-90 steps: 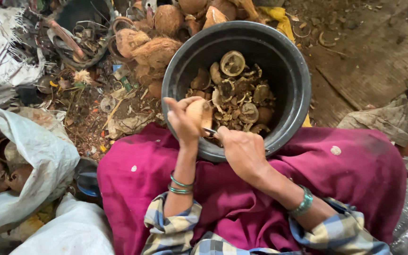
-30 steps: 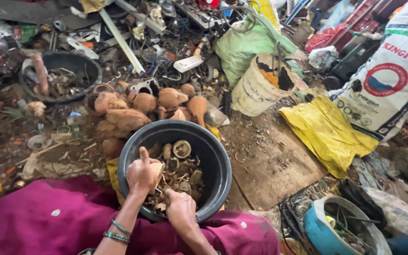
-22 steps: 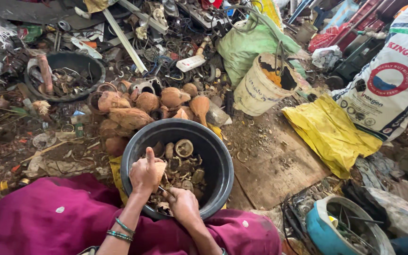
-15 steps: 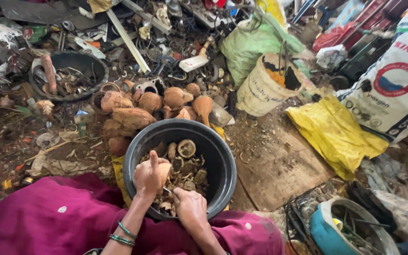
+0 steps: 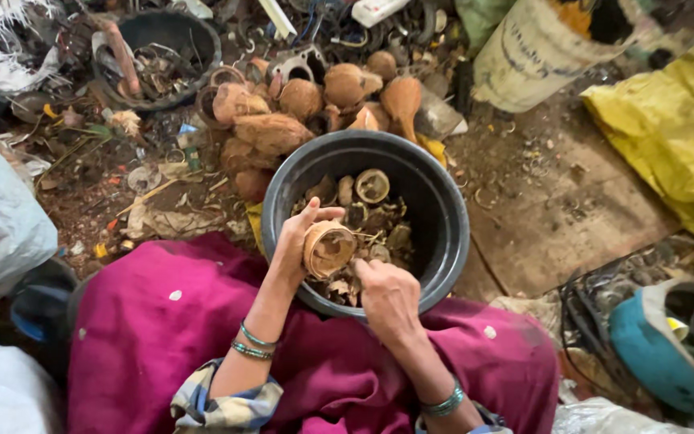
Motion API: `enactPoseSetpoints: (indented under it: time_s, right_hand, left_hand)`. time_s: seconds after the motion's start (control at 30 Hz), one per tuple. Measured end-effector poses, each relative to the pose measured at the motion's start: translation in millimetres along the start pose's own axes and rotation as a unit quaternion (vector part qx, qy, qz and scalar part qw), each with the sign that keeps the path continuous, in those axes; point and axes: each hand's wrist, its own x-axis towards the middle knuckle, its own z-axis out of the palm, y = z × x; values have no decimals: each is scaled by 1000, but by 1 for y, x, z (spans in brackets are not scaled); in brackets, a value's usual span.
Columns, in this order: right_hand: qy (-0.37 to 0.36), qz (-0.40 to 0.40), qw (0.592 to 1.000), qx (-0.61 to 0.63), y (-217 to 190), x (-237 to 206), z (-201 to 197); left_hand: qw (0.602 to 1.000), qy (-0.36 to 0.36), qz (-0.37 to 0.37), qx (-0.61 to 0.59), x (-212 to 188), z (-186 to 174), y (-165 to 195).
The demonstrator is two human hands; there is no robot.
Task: The person sits on the ground with a large basin of coconut shell halves on their lap, holding a shell half in one hand and scraping the dried inner material out with a small knife. Scraped debris falls into the basin, and finished shell halves are set aside among piles of shells.
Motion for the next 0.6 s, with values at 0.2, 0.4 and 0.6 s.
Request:
enactPoseSetpoints:
  time_s: [0.2, 0.4, 0.6]
  right_hand:
    - [4, -17, 1000, -10, -5, 2, -9]
    - [-1, -23, 1000, -21, -6, -1, -14]
    - [13, 0, 1000, 0, -23, -11, -1]
  left_hand:
    - [986, -121, -56, -103, -3, -4, -2]
    - [972, -169, -107, -123, -9, -5, 0]
    - [990, -84, -43, -106, -3, -8, -2]
